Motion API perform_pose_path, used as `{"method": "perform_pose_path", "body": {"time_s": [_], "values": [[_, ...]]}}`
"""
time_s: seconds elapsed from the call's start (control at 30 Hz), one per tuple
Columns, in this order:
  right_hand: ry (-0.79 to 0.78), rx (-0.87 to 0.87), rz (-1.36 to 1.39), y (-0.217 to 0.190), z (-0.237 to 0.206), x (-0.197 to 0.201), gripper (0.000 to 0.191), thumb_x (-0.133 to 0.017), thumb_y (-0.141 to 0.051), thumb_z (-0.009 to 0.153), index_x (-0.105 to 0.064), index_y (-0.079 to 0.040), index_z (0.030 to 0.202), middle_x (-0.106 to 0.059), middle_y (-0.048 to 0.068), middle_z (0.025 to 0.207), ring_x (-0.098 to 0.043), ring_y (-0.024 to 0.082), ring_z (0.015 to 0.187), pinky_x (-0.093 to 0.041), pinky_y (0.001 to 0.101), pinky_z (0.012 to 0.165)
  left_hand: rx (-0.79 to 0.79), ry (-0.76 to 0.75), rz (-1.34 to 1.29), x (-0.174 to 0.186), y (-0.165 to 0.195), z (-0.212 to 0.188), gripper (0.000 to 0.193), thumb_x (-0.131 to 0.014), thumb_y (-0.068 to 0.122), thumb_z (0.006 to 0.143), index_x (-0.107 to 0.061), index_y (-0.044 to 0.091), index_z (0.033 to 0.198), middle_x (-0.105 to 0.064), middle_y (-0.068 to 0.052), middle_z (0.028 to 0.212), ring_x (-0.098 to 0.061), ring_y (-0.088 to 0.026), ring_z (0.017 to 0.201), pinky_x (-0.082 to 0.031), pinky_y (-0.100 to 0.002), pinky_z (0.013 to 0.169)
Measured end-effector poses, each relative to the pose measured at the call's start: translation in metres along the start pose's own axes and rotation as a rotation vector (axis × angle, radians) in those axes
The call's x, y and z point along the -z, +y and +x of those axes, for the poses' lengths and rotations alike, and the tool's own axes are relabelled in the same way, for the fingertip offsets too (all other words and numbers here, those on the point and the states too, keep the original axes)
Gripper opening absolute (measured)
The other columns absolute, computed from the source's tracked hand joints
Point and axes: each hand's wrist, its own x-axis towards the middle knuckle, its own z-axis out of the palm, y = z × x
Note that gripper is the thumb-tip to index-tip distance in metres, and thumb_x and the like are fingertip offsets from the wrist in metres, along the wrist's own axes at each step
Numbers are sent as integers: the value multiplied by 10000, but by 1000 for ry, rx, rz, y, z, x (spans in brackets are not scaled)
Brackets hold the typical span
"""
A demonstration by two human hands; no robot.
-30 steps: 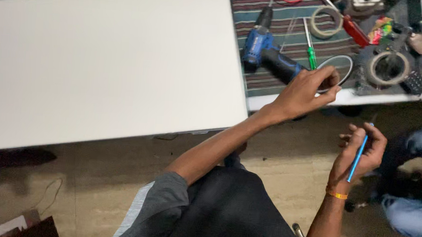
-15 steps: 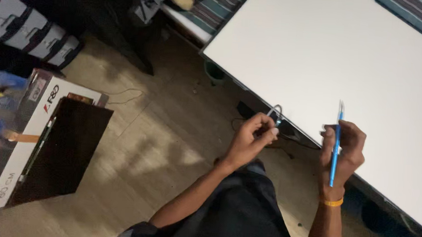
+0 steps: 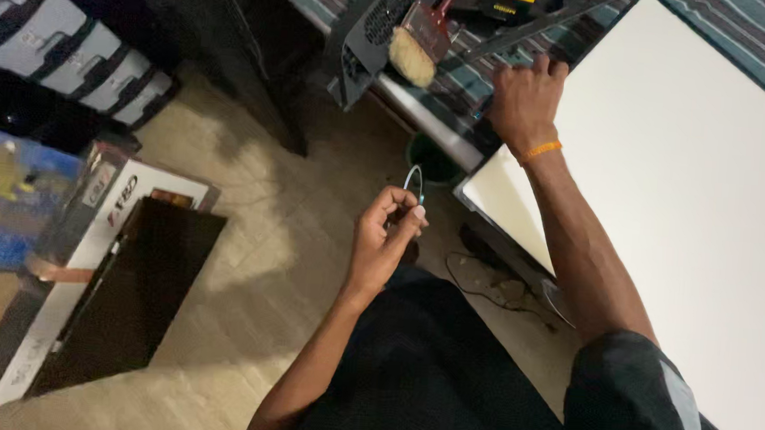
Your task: The person cleans a white panel with a brush, then applies adhesive tape along its edges. They use a blue utility knife to trim the tape and adjust a small metal component on the panel's edge. The person works at a cluttered table with various tools and electronic parts.
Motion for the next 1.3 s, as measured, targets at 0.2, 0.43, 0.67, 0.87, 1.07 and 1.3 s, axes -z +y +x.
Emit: {"method": "perform_pose_path", "body": {"time_s": [0.2,0.43,0.67,0.87,1.07,1.3], "values": [[71,-87,-210,0,66,-68,312,-635,-311,710,-792,-204,958,-769,79,990,-572,431,1174,-271,679,946,-15,-148,16,38,17,88,127,-661,154,1011,-611,41,1039,-634,5,917,-640,-76,855,-559,-251,766],[109,-393,556,-9,15,41,304,-655,-208,1018,-693,-91,1295,-751,100,1098,-653,286,1013,-483,433,897,13,-460,-38,43,3,188,123,-662,134,1006,-649,20,1048,-659,12,888,-615,-66,820,-514,-233,739],[333,-559,876,-87,-48,151,434,-736,-94,911,-645,-46,1332,-711,134,1255,-681,255,1129,-543,365,923,-177,-1038,111,17,35,256,164,-709,168,955,-704,18,1019,-721,-30,860,-673,-98,801,-553,-280,760],[434,-960,670,-116,-70,136,340,-775,-82,915,-726,-51,1250,-771,96,987,-710,159,817,-564,298,731,-214,-1425,126,-30,30,274,171,-717,184,939,-715,34,1021,-764,-64,890,-747,-132,831,-598,-310,795],[878,-1261,1129,-93,-69,109,236,-635,-91,1069,-665,58,1250,-743,135,987,-723,156,809,-566,264,657,-298,-1032,190,-76,26,326,225,-694,189,985,-714,12,1122,-761,-75,995,-714,-124,865,-578,-290,789],[1036,-1257,1271,-59,-55,100,210,-616,-75,1054,-645,54,1218,-731,154,967,-735,187,791,-620,300,639,67,-1096,150,-96,-1,340,258,-644,227,1034,-711,16,1167,-731,-51,977,-660,-86,833,-563,-242,773]]}}
